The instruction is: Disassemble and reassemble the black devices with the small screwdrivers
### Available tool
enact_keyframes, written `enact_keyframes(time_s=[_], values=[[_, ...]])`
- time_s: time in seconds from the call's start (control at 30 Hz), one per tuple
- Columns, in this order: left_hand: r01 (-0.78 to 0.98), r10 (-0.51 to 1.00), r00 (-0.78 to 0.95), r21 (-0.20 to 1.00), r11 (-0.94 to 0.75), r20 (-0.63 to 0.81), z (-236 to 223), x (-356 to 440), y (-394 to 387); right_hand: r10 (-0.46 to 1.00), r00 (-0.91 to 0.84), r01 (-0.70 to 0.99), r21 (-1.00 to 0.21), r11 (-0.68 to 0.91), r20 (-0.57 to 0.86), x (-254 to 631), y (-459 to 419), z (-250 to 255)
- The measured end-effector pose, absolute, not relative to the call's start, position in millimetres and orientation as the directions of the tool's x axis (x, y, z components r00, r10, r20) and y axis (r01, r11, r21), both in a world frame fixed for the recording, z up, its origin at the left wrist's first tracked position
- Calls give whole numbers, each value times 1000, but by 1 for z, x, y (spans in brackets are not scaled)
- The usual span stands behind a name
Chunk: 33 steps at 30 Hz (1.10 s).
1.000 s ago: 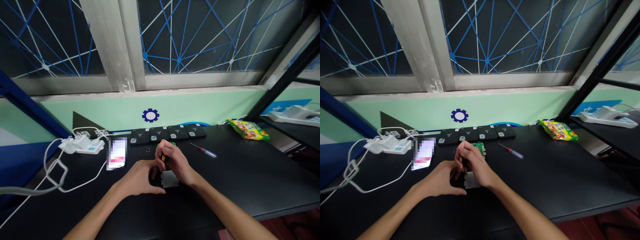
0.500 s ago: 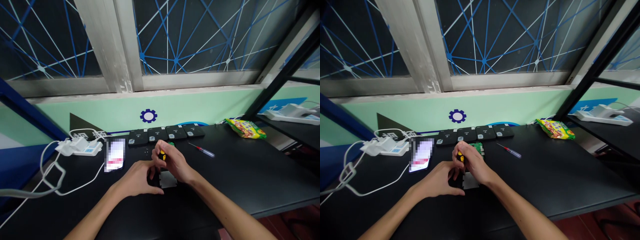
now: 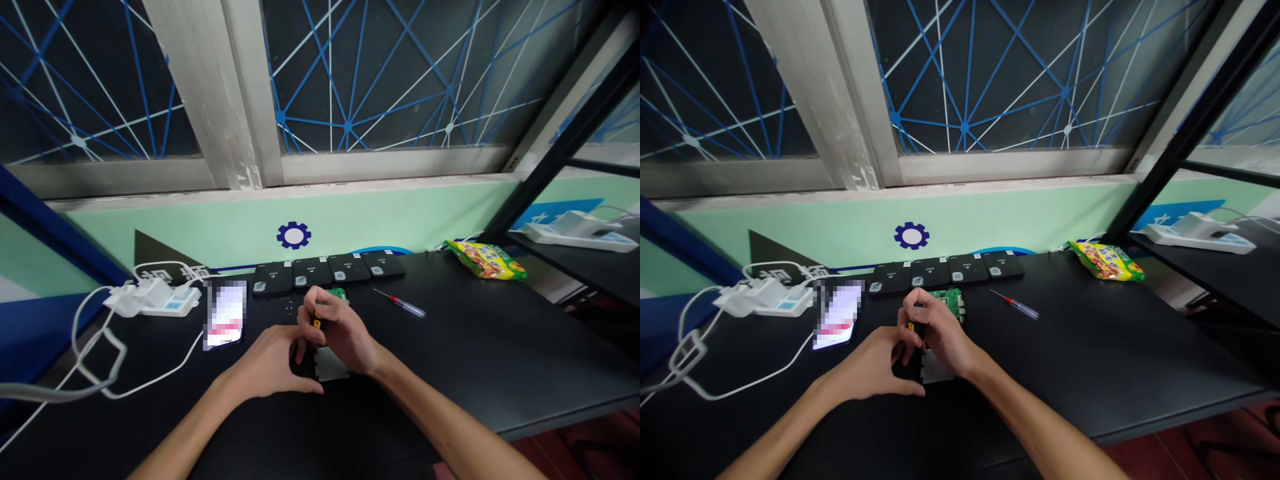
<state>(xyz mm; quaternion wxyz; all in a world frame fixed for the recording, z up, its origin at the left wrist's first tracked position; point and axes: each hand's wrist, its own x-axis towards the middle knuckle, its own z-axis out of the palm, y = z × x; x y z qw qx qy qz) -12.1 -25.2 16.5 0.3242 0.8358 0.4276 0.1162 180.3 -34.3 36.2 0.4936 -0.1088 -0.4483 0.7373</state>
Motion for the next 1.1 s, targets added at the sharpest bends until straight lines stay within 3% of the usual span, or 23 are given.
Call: enact_keyframes(time_s=[0.23,0.5,0.73,1.1], values=[[625,781,621,641,-447,-61,16,-13,-25,839,-463,-554,-832,-23,285,180,-32,34],[609,781,622,663,-435,-60,15,-13,-25,811,-513,-630,-765,-133,281,177,-34,32],[632,785,616,640,-437,-71,20,-11,-25,842,-439,-559,-829,16,312,180,-32,37],[612,775,627,663,-432,-74,17,-11,-25,835,-488,-600,-793,-109,254,182,-36,35]])
